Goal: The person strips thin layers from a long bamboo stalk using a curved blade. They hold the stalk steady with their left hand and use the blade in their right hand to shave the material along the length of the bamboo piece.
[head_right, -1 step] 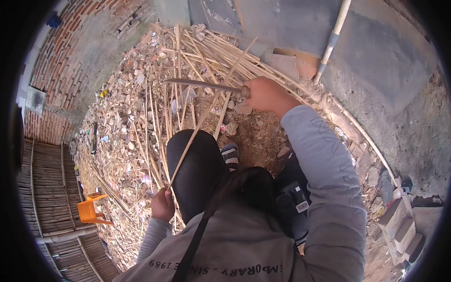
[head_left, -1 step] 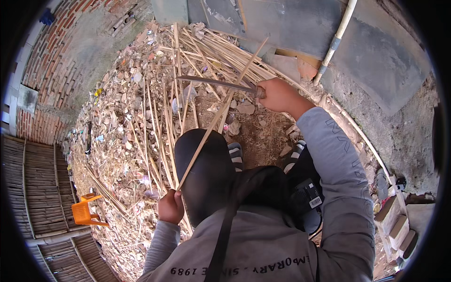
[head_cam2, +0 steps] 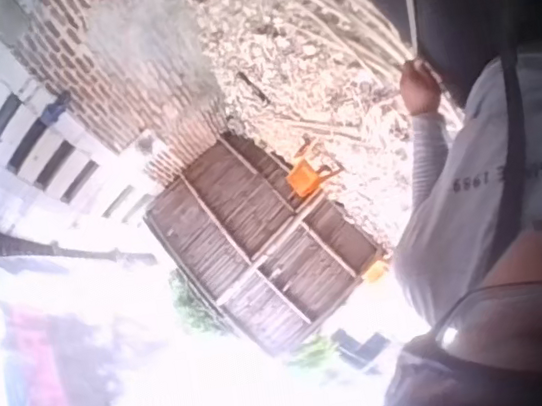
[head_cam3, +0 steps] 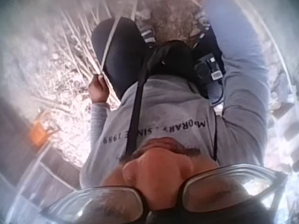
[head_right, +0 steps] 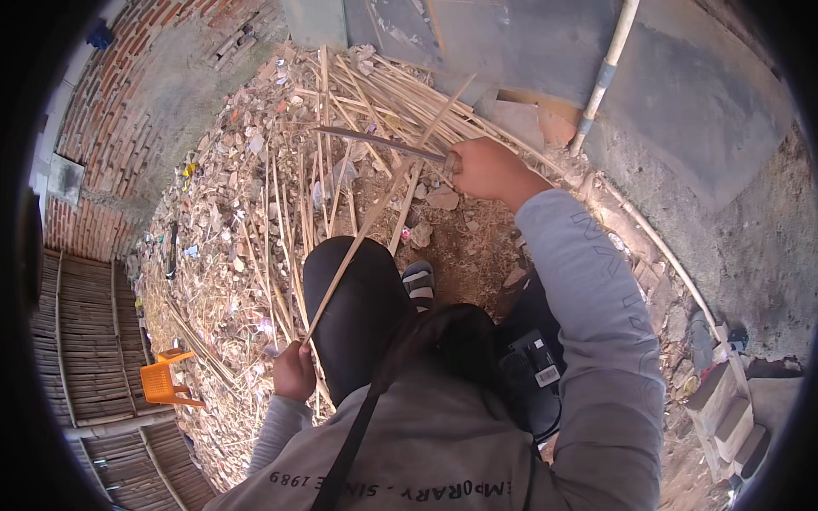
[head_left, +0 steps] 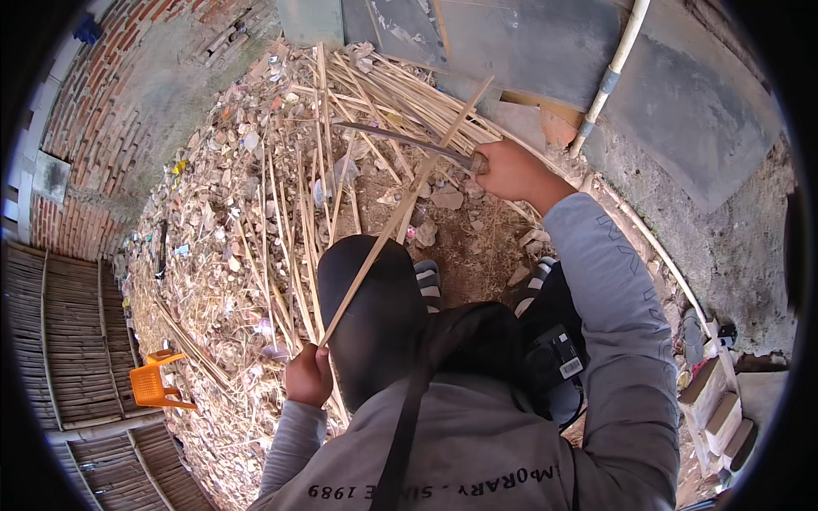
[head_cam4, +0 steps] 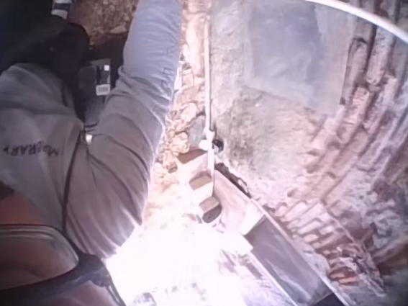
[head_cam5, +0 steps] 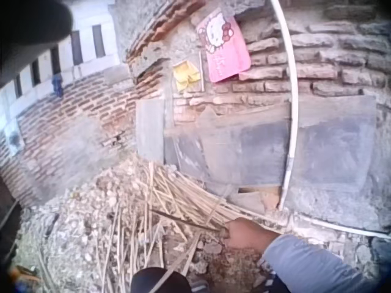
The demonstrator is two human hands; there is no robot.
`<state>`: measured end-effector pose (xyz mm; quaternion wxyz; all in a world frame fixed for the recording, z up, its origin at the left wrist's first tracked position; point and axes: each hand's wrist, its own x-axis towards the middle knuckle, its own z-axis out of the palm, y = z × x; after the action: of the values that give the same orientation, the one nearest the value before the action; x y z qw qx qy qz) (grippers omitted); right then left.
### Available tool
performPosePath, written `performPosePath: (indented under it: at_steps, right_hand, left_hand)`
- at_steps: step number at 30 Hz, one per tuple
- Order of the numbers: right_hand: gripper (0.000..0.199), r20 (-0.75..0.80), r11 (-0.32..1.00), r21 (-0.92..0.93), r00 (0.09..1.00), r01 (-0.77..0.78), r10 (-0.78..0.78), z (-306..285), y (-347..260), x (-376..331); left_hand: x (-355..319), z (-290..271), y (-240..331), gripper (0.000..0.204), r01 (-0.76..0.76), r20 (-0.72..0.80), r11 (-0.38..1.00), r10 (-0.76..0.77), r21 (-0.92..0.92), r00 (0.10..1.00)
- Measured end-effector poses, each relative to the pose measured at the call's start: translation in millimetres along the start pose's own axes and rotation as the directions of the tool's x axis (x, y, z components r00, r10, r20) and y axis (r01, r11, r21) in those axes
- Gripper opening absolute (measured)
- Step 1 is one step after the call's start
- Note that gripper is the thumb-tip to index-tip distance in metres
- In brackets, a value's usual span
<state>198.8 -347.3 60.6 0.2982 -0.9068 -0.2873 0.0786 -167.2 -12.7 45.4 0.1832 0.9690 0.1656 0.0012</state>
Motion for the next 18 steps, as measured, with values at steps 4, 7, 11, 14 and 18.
performPosePath:
  at_steps: [4,7,11,14,18]
  right_hand:
    - [0.021,0.064,0.989,-0.145,0.998,0.009,0.000,4,-6,-8]
    - [0.029,0.201,0.970,-0.201,0.975,0.138,-0.097,7,-41,-15]
    - [0.027,0.263,0.982,-0.135,0.960,0.132,-0.093,10,-21,-13]
    - [0.025,0.188,0.992,-0.087,0.979,0.094,-0.077,13,-20,-16]
    - [0.023,0.283,0.909,-0.241,0.921,0.339,-0.268,21,-58,-23]
  left_hand:
    - [2,-14,7,0.037,-0.017,0.005,0.998,0.017,0.055,1.000]
    - [-2,-13,2,0.039,-0.036,0.010,0.997,0.035,0.068,0.999]
    - [-9,-8,3,0.043,-0.030,0.001,0.999,0.030,0.020,1.000]
    - [-11,-16,9,0.045,0.002,0.018,1.000,-0.001,-0.028,1.000]
    - [-34,-15,3,0.046,0.059,0.097,0.998,-0.059,0.009,0.994]
